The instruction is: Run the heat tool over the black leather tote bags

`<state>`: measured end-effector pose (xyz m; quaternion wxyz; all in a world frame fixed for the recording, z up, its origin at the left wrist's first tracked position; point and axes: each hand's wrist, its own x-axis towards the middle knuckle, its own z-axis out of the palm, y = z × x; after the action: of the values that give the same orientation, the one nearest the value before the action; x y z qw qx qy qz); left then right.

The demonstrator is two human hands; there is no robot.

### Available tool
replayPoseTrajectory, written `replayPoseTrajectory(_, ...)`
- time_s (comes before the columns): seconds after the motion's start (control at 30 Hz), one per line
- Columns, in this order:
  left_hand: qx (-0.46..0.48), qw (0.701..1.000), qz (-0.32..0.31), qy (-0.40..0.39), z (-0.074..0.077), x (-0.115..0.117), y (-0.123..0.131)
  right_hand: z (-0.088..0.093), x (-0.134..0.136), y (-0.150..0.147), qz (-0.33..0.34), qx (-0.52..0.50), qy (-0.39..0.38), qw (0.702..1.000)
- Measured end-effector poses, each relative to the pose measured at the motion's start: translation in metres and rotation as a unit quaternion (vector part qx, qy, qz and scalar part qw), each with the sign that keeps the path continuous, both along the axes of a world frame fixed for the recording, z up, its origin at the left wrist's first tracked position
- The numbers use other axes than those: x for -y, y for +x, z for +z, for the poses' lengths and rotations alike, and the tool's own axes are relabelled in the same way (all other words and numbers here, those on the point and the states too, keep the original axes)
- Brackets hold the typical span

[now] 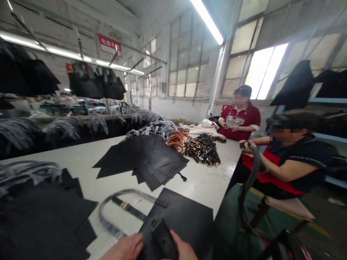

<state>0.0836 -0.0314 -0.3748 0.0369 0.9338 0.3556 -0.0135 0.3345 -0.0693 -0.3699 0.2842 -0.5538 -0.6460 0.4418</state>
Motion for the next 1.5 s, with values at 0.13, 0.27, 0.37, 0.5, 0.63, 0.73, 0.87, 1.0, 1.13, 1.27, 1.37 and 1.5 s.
replayPoseTrajectory(0.13,0.061,0.997,0.051,-0.021,0.006,0.012,0.001,0.013,0.016,-0.005,-0.016,-0.019,-0.079,0.997)
replayPoseTrajectory(0.27,0.198,0.959,0.193,-0.06,0.002,0.014,0.006,0.018,0.02,-0.004,-0.017,-0.026,-0.092,0.995)
replayPoseTrajectory(0.37,0.224,0.918,0.322,-0.049,-0.006,0.009,0.007,0.016,0.019,0.0,-0.015,-0.021,-0.087,0.996)
replayPoseTrajectory(0.5,0.277,0.869,0.409,-0.031,-0.001,0.027,0.011,0.02,0.023,0.004,0.004,-0.042,-0.077,0.996)
replayPoseTrajectory(0.63,0.355,0.878,0.321,-0.022,0.004,0.087,0.032,0.029,0.021,0.003,0.057,-0.034,-0.115,0.991)
replayPoseTrajectory(0.73,0.354,0.906,0.227,-0.052,-0.005,0.129,0.051,0.042,0.013,-0.002,0.108,-0.016,-0.191,0.976)
replayPoseTrajectory(0.87,0.317,0.925,0.204,-0.042,-0.02,0.148,0.06,0.064,-0.004,-0.016,0.161,-0.001,-0.282,0.946)
replayPoseTrajectory(1.0,0.299,0.935,0.19,-0.031,-0.022,0.146,0.057,0.076,-0.023,-0.04,0.191,0.01,-0.315,0.93)
replayPoseTrajectory(1.13,0.302,0.934,0.191,-0.025,-0.02,0.146,0.057,0.084,-0.037,-0.055,0.204,0.038,-0.324,0.923)
replayPoseTrajectory(1.27,0.311,0.93,0.194,-0.031,-0.017,0.146,0.056,0.094,-0.042,-0.046,0.212,0.091,-0.359,0.904)
replayPoseTrajectory(1.37,0.305,0.939,0.155,-0.043,-0.013,0.145,0.053,0.096,-0.043,-0.047,0.204,0.093,-0.371,0.901)
replayPoseTrajectory(1.5,0.289,0.953,0.072,-0.055,-0.007,0.144,0.048,0.089,-0.039,-0.074,0.197,0.065,-0.265,0.942)
